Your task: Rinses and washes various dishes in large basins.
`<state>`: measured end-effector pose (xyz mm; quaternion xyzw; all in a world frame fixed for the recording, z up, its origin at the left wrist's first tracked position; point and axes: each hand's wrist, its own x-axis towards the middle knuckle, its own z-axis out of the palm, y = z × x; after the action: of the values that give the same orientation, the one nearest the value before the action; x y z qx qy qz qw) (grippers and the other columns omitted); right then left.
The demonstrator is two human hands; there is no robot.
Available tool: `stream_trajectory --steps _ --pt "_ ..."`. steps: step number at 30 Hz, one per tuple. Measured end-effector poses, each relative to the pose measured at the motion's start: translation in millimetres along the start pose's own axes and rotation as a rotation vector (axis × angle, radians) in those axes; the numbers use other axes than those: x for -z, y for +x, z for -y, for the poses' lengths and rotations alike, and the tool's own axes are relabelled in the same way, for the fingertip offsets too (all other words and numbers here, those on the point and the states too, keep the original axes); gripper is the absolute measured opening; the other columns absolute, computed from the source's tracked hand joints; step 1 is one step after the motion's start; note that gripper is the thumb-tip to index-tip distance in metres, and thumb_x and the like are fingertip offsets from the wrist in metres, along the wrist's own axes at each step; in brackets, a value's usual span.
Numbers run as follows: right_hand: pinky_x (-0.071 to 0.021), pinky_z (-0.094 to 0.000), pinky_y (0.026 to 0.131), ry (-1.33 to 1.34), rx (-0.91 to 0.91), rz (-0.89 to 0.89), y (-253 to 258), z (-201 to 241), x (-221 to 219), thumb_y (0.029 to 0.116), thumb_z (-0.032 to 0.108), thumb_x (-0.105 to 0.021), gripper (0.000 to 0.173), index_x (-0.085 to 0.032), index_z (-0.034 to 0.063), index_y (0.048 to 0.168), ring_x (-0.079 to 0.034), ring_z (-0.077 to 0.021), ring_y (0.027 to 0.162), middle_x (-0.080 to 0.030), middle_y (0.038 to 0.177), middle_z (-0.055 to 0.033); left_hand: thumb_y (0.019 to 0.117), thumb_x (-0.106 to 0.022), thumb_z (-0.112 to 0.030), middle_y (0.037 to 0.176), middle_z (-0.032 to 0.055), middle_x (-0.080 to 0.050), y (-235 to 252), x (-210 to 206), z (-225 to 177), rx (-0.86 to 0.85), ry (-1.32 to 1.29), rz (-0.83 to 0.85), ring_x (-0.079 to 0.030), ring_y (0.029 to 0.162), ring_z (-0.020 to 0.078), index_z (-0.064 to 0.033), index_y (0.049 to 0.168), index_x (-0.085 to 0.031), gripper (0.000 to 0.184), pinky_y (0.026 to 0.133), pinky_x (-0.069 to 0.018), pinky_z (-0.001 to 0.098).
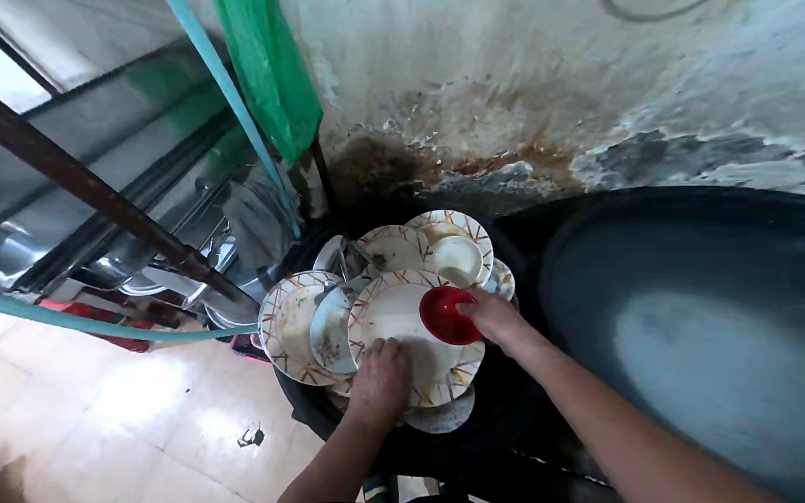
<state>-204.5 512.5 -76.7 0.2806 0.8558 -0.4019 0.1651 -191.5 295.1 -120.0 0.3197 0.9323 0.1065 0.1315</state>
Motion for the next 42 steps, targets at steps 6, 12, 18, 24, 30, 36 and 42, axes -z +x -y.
stream_trajectory --steps 6,12,18,24,30,36,42 --pt "-0.0418 -0.0637 0.106 0.061 0.023 -0.012 9.1 -5.8 -2.4 0.1047 0.016 -0.058 0.034 -0.061 -0.0016 0.134 -0.057 -0.0449 0.125 -0.061 0.13 -0.0294 0.1042 -0.053 -0.023 0.129 0.0183 -0.066 -4.1 -2.6 -31.7 -0.142 -0.143 -0.003 -0.059 0.127 0.0362 -0.0042 0.123 -0.071 0.032 0.107 -0.0489 0.0484" --pt "-0.0431 -0.0624 0.106 0.034 0.021 0.012 8.6 -4.8 0.9 0.1053 0.016 -0.057 0.033 -0.061 -0.0008 0.133 -0.058 -0.0432 0.125 -0.062 0.131 -0.0282 0.1064 -0.05 -0.02 0.135 0.0157 -0.064 -0.1 23.9 22.2 -0.096 -0.074 0.123 -0.052 0.136 0.0357 -0.0059 0.124 -0.07 0.03 0.112 -0.0417 0.0548" --pt "-0.0418 -0.0627 0.106 0.053 0.039 -0.005 2.7 -3.4 1.5 0.1056 0.016 -0.057 0.03 -0.064 -0.0005 0.13 -0.058 -0.0433 0.124 -0.063 0.128 -0.0281 0.1078 -0.05 -0.019 0.142 0.0155 -0.058 9.8 56.6 39.0 0.29 -0.42 0.119 -0.054 0.135 0.0289 -0.0053 0.135 -0.065 0.034 0.114 -0.0416 0.0457" --pt "-0.0395 -0.0621 0.111 0.04 0.201 -0.173 -9.2 -3.8 2.1 0.108 0.02 -0.052 0.037 -0.06 0.0037 0.14 -0.054 -0.0392 0.134 -0.057 0.145 -0.0208 0.1075 -0.049 -0.018 0.136 0.0185 -0.063 1.5 41.0 26.1 0.188 -0.375 0.088 -0.057 0.131 0.0304 -0.0022 0.132 -0.068 0.035 0.113 -0.0431 0.042" --pt "-0.0442 -0.0578 0.109 0.086 0.477 -0.388 -2.0 2.1 9.0 0.1094 0.015 -0.045 0.036 -0.059 0.001 0.14 -0.06 -0.0378 0.127 -0.063 0.135 -0.0231 0.1052 -0.056 -0.015 0.15 0.0231 -0.05 25.2 55.0 55.0 0.505 -0.582 -0.037 -0.054 0.134 0.0377 -0.0024 0.149 -0.048 0.047 0.109 -0.0456 0.0542" --pt "-0.0485 -0.0595 0.104 -0.227 0.817 -0.45 -3.2 21.9 5.7 0.0872 -0.015 -0.062 0.058 -0.065 0.0126 0.138 -0.053 -0.0461 0.131 -0.056 0.143 -0.0222 0.1022 -0.063 -0.021 0.134 0.0207 -0.062 36.3 50.1 62.7 0.646 -0.947 0.014 -0.061 0.117 0.0349 -0.0086 0.144 -0.055 0.044 0.096 -0.0504 0.055" --pt "-0.0433 -0.0687 0.106 -0.22 0.726 -0.675 -29.9 -62.3 77.5 0.0923 -0.014 -0.05 0.051 -0.064 0.0081 0.137 -0.048 -0.0506 0.136 -0.049 0.149 -0.0264 0.1007 -0.063 -0.012 0.129 0.0141 -0.063 38.8 61.4 57.8 0.627 -1.393 -0.231 -0.061 0.114 0.0269 -0.0081 0.137 -0.057 0.037 0.094 -0.0513 0.0501"
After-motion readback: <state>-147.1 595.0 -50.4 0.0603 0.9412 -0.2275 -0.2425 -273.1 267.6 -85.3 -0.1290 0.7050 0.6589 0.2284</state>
